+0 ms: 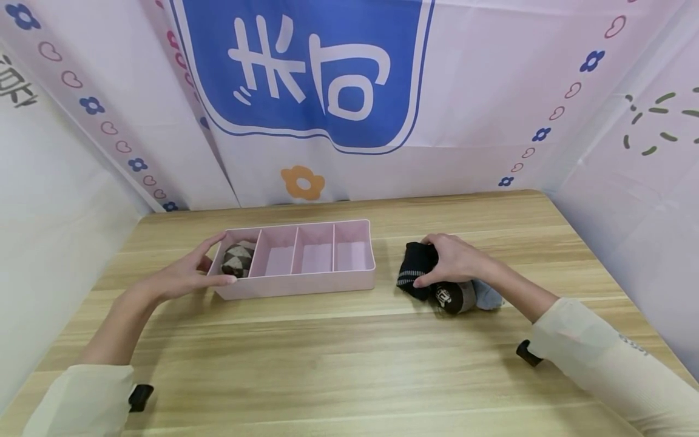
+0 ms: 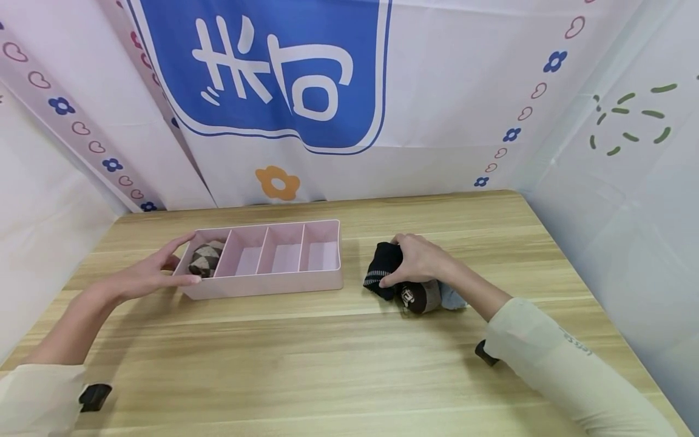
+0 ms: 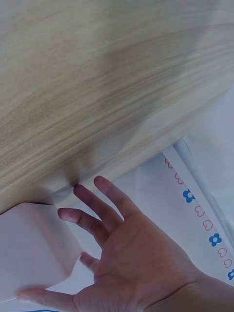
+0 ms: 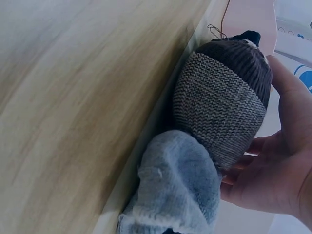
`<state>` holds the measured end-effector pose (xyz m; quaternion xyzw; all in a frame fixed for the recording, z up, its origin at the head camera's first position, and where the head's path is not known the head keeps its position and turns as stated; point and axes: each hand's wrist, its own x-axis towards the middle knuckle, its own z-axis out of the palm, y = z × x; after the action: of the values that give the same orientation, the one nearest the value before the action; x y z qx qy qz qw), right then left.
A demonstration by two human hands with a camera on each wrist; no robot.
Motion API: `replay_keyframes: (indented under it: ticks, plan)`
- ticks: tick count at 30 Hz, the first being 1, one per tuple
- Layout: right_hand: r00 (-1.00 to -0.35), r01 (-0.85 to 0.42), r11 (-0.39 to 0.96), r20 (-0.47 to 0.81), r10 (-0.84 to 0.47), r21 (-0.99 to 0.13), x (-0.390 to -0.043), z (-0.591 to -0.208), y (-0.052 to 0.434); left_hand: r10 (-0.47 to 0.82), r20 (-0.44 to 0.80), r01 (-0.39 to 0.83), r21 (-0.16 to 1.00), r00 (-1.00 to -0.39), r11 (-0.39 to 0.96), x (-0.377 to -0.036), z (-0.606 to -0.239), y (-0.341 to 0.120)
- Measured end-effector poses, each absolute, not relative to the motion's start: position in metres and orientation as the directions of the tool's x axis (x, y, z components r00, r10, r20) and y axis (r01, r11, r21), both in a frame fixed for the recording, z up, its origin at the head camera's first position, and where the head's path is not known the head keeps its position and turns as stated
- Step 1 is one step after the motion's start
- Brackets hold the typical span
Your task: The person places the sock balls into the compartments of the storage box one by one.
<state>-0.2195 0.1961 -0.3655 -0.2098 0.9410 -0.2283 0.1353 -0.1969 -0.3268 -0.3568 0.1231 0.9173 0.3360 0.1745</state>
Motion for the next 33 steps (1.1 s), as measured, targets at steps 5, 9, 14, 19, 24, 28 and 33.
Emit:
replay_keyframes:
  ticks: [5, 9, 14, 19, 24, 28, 33]
  plan:
    - [-0.867, -0.337, 0.782, -0.152, -0.475, -0.524, -0.2221, -0.3672, 0.1953, 0.347, -0.239, 0.105, 0.668, -0.907, 0.737, -0.1974, -0.3575, -0.3271]
    - [-0.862, -0.336, 0.760, -0.144, -0.487, -0.557, -0.2227, -0.3680, 0.1938, 0.349, -0.238, 0.104, 0.676, -0.906, 0.730, -0.1978, -0.3581, -0.3276]
    - [-0.868, -0.322, 0.758, -0.143, -0.476, -0.567, -0.2215, -0.3684, 0.1926, 0.353, -0.243, 0.095, 0.690, -0.903, 0.718, -0.1979, -0.3588, -0.3280]
    - [-0.870, -0.327, 0.754, -0.130, -0.476, -0.570, -0.2215, -0.3691, 0.1936, 0.351, -0.245, 0.091, 0.690, -0.904, 0.718, -0.1977, -0.3587, -0.3282]
    - [-0.868, -0.327, 0.730, -0.115, -0.484, -0.600, -0.2218, -0.3683, 0.1944, 0.350, -0.243, 0.093, 0.688, -0.905, 0.720, -0.1975, -0.3588, -0.3287]
    - [-0.867, -0.327, 0.719, -0.109, -0.487, -0.613, -0.2213, -0.3659, 0.1941, 0.349, -0.241, 0.098, 0.681, -0.905, 0.725, -0.1975, -0.3585, -0.3293]
    - [-0.871, -0.339, 0.715, -0.082, -0.484, -0.611, -0.2214, -0.3625, 0.1941, 0.346, -0.248, 0.092, 0.680, -0.905, 0.727, -0.1976, -0.3580, -0.3289]
